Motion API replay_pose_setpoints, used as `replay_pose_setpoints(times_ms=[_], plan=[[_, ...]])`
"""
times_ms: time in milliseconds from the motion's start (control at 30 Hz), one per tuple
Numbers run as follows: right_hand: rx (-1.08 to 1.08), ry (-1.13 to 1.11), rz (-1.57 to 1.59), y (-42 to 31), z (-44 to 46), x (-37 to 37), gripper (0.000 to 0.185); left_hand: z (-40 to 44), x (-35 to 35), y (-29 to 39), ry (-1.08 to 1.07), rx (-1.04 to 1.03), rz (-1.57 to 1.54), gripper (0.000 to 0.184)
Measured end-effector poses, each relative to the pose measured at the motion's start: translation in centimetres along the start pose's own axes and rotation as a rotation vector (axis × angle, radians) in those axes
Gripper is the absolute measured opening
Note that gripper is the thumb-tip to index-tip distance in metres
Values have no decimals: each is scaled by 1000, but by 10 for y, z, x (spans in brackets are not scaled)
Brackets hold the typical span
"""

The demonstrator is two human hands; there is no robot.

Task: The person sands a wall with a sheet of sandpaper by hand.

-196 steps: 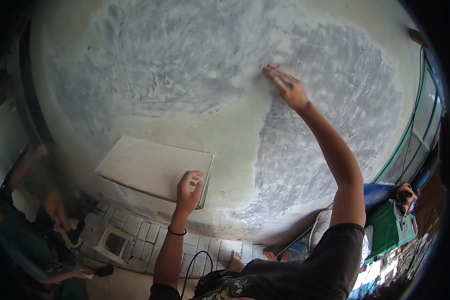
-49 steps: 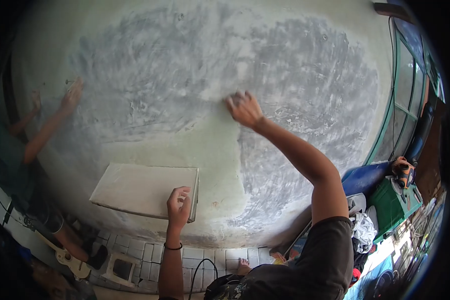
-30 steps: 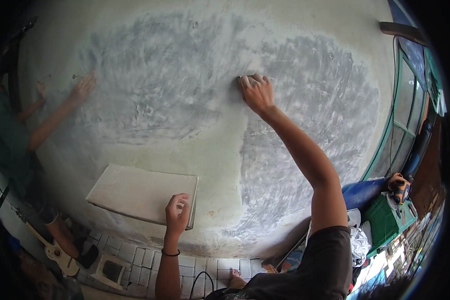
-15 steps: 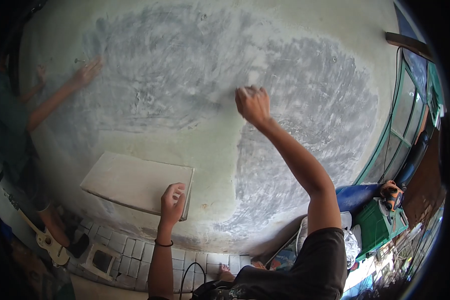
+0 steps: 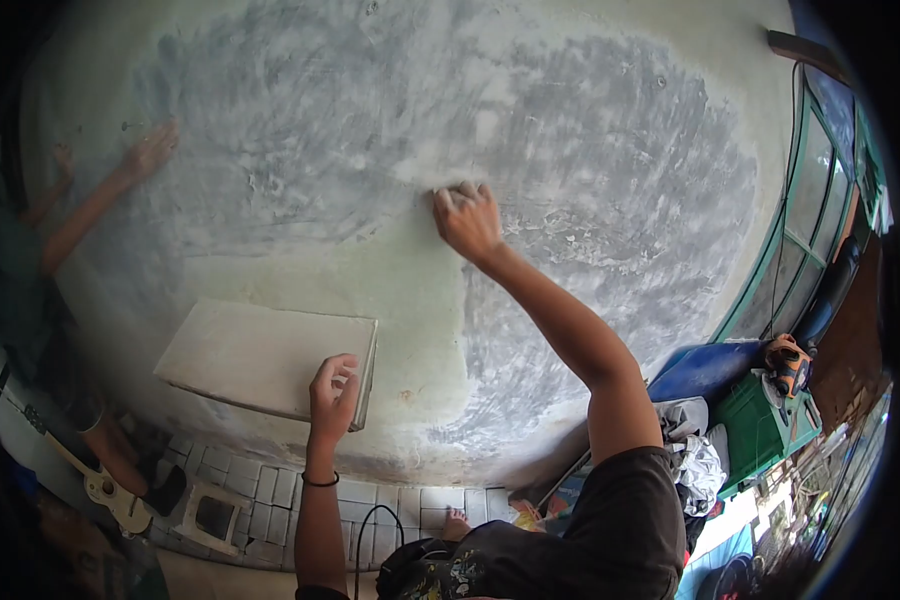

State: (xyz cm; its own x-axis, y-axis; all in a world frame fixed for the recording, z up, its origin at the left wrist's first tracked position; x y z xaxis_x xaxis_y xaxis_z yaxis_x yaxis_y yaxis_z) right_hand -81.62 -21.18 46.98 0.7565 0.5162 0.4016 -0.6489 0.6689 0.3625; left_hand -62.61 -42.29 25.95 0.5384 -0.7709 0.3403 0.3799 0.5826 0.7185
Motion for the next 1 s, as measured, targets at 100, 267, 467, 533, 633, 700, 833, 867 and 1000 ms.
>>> replay_pose_setpoints(times_ms=[100,267,467,533,633,700,833,867,1000], plan=[[67,-67,29,-3,-23,-19,12,4,-4,-3,-32,40,29,25],[-135,-57,103,7,-6,13,9,0,-5,-16,-39,22,-32,25],[-182,110,8,38,55,54,14,1,-1,-4,-69,21,-82,24],[-202,108,-37,41,62,48,14,-1,1,-3,-59,8,-70,24],[-141,134,-61,39,46,30,12,4,-3,-5,-42,24,-20,24],[0,101,21,18,20,10,11,0,1,3,-59,2,-10,25],[49,62,-127,40,33,21,15,0,1,1,-89,6,-15,28],[53,50,-132,40,38,29,15,-2,0,2,-92,11,-27,28],[33,17,-72,37,23,6,19,0,6,3,-70,-31,21,28]])
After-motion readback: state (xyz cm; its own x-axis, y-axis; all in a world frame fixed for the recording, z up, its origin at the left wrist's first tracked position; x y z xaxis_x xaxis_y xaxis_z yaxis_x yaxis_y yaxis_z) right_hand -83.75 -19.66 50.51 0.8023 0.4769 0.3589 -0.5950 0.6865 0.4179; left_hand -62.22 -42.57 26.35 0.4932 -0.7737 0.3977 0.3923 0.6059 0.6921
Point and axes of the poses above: each hand's wrist, its own z-axis towards the middle knuckle, its own x-axis out of the back of the hand, y = z × x, the point moved 4 cm from there along z, towards the middle knuckle, and after that the axes turned 14 degrees about z, right-handed, at the moved point
